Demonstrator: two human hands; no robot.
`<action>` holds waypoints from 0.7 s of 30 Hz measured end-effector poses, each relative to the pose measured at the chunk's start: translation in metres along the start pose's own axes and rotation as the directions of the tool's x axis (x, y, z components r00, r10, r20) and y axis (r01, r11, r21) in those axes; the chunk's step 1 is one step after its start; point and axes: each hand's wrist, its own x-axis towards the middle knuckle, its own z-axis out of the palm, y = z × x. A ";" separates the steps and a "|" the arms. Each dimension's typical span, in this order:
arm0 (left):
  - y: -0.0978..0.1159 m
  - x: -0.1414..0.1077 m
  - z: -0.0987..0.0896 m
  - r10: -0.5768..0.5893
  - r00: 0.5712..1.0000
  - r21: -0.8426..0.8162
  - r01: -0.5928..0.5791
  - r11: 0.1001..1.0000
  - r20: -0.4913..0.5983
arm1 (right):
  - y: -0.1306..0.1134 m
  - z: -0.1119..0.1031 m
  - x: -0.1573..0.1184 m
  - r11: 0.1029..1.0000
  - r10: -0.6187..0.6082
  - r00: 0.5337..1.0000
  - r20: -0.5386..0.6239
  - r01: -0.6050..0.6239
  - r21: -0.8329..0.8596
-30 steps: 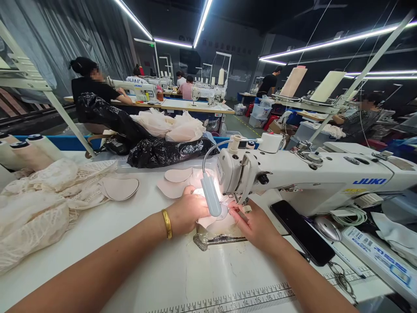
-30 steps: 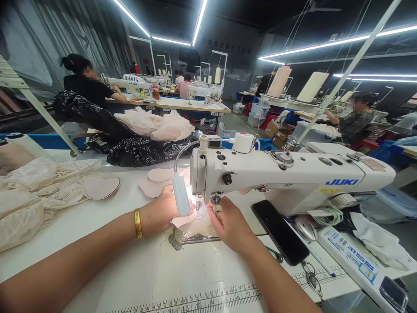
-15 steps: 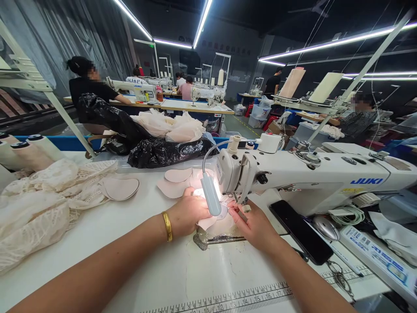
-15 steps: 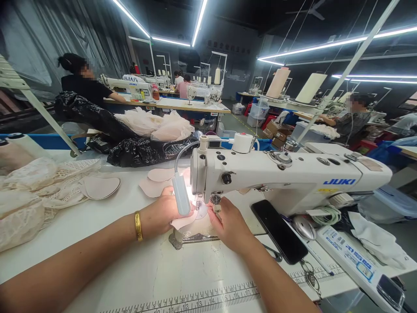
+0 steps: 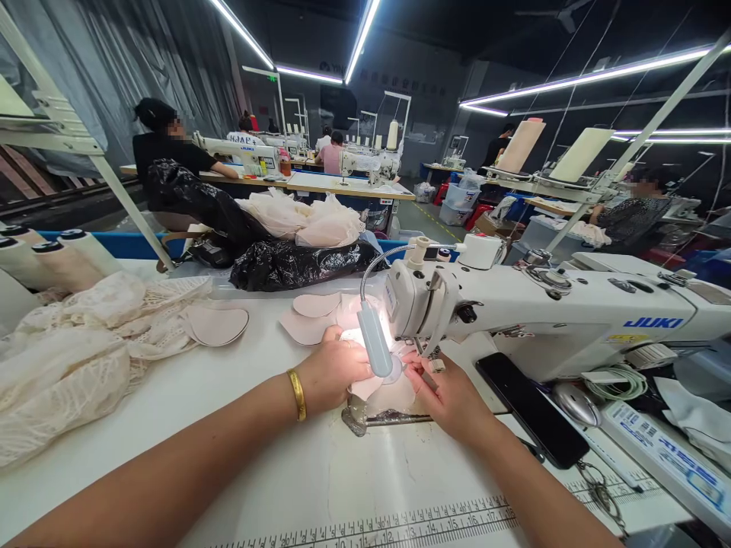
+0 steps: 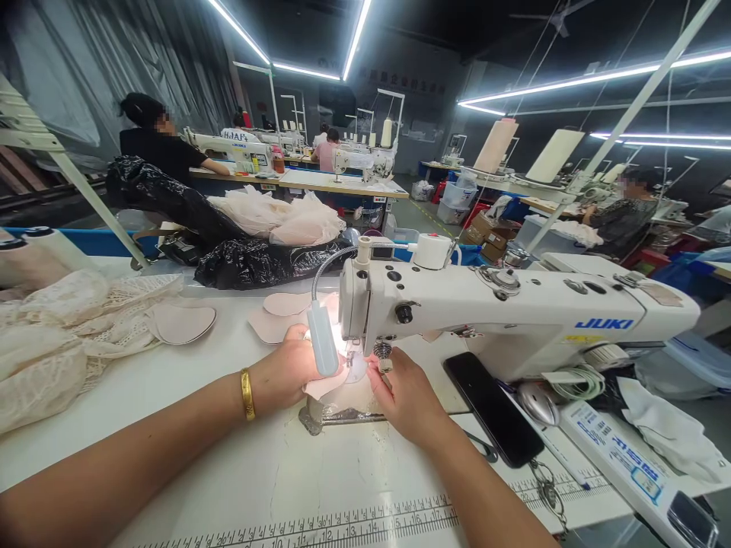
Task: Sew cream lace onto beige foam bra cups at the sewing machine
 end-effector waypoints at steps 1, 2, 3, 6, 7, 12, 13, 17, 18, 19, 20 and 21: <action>0.000 0.000 0.001 -0.002 1.000 -0.007 0.002 1.000 0.003 | 0.000 0.000 0.000 1.000 -0.001 1.000 -0.001 0.001 0.000; 0.001 0.000 0.001 -0.007 1.000 -0.010 0.007 1.000 0.001 | 0.000 0.000 0.000 1.000 -0.005 1.000 -0.002 0.005 -0.002; 0.002 0.000 0.002 -0.015 1.000 -0.008 0.015 1.000 -0.008 | 0.000 0.001 -0.001 1.000 -0.012 1.000 -0.005 0.012 -0.007; 0.003 0.000 0.005 -0.032 0.999 0.012 0.032 0.999 -0.044 | 0.000 0.000 -0.002 0.998 -0.048 0.999 -0.008 0.048 -0.036; 0.004 0.000 0.005 -0.031 0.998 0.017 0.032 0.999 -0.053 | 0.001 0.000 -0.002 0.997 -0.059 0.998 -0.004 0.058 -0.046; 0.007 -0.004 0.007 0.012 0.997 0.044 -0.009 0.999 -0.081 | 0.000 -0.003 -0.003 0.991 -0.090 0.995 0.042 0.094 -0.094; 0.009 -0.005 0.007 0.023 0.996 0.050 -0.019 0.999 -0.091 | -0.001 -0.003 -0.003 0.989 -0.111 0.991 0.070 0.117 -0.092; 0.020 -0.011 0.005 0.073 0.991 0.071 -0.065 0.995 -0.116 | -0.009 -0.007 -0.003 0.970 -0.230 0.950 0.212 0.241 -0.026; 0.023 -0.012 0.005 0.091 0.990 0.071 -0.083 0.994 -0.110 | -0.011 -0.008 -0.003 0.965 -0.250 0.939 0.238 0.261 -0.014; 0.026 -0.014 0.005 0.107 0.989 0.070 -0.100 0.993 -0.104 | -0.012 -0.008 -0.004 0.962 -0.260 0.931 0.256 0.272 -0.010; 0.029 -0.015 0.005 0.119 0.988 0.068 -0.112 0.991 -0.098 | -0.013 -0.008 -0.004 0.961 -0.264 0.927 0.267 0.277 -0.011; 0.031 -0.015 0.005 0.124 0.988 0.066 -0.119 0.991 -0.093 | -0.013 -0.008 -0.004 0.961 -0.264 0.925 0.272 0.278 -0.011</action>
